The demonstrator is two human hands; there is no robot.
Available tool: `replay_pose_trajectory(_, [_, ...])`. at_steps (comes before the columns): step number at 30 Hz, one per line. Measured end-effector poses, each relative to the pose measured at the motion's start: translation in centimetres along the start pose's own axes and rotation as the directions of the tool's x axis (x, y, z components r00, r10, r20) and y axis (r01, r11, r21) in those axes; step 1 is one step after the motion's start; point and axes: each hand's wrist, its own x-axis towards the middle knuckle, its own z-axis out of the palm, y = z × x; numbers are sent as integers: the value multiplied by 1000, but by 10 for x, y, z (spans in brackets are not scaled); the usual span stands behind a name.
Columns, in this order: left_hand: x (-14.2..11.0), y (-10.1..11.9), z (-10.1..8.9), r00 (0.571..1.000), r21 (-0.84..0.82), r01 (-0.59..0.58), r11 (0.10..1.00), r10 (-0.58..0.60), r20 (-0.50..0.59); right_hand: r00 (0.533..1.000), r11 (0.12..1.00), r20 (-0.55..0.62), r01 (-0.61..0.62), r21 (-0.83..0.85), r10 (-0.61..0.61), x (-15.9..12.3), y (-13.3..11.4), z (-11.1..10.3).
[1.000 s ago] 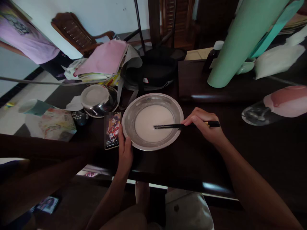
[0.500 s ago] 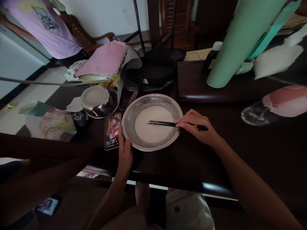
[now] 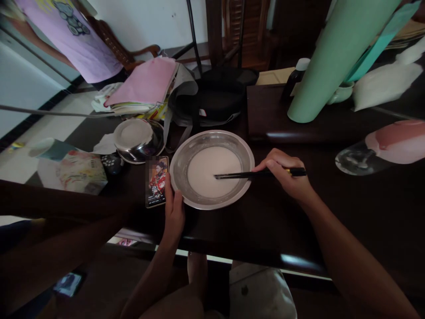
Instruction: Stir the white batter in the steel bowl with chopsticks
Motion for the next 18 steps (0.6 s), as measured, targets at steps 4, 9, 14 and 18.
replay_pose_trajectory(4, [0,0,0,1000,0,8,1000,-8,-2,986,996,142,92,12,-93,2,-2,5])
replay_pose_trajectory(9, [1,0,1,1000,-23,8,1000,-8,-2,1000,1000,-8,-3,-23,3,1,-1,2])
replay_pose_trajectory(14, [0,2,0,1000,-16,8,1000,-8,10,991,997,112,72,4,-72,2,-2,4])
replay_pose_trajectory(18, [-1,4,-1,1000,-12,9,1000,-8,17,998,998,33,53,-36,-52,3,-3,2])
